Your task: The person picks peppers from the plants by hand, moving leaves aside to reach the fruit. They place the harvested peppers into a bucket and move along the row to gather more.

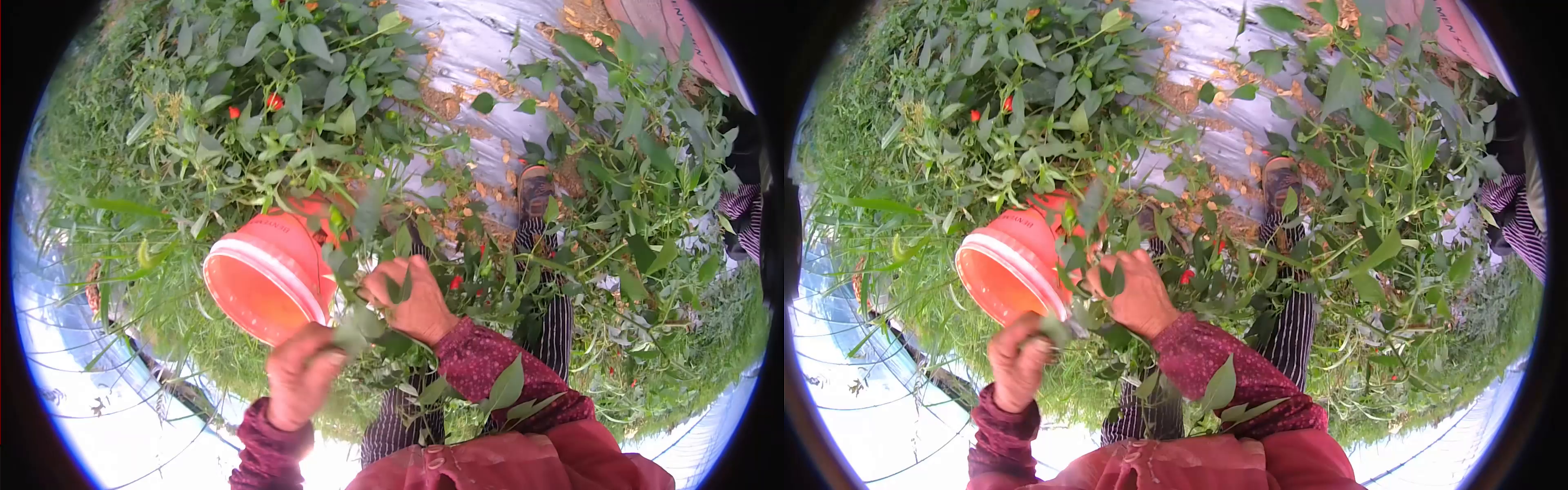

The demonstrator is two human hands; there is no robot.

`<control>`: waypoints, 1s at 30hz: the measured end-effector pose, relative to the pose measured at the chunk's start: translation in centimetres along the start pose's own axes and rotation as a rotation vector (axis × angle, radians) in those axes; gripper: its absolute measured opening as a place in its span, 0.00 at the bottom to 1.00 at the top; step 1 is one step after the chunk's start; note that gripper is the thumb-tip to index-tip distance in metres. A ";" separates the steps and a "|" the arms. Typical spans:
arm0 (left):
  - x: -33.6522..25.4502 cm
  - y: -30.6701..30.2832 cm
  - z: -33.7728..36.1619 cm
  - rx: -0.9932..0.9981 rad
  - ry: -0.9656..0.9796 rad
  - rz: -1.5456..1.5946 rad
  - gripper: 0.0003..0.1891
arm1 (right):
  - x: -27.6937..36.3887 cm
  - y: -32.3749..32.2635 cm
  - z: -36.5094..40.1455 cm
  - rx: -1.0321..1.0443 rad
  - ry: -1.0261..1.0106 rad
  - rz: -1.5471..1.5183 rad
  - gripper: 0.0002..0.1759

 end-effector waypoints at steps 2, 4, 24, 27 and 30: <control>1.3 -4.3 1.0 -0.140 -0.081 -0.084 0.07 | 0.4 0.0 0.3 -0.017 -0.030 0.007 0.10; 3.1 -9.1 1.9 -0.240 -0.229 -0.365 0.05 | 0.7 -0.7 0.0 -0.063 -0.088 0.004 0.14; 10.3 -1.4 -11.3 0.502 -0.247 0.216 0.19 | 0.6 -1.2 0.6 -0.117 -0.173 -0.230 0.16; 10.5 -1.0 -10.8 0.556 -0.330 0.141 0.19 | 0.2 -1.4 0.6 -0.148 -0.167 -0.270 0.14; 9.2 -2.8 -9.4 0.488 -0.359 -0.270 0.14 | 0.8 -1.7 0.2 -0.095 -0.168 -0.194 0.16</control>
Point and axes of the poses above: each hand's wrist, its own z-axis away from the middle knuckle, its own y-axis out of the palm, x = y × z, the point moved 8 cm from there along -z, towards the middle knuckle, and after that the axes turned 2 degrees about y, right-handed, at the moved point
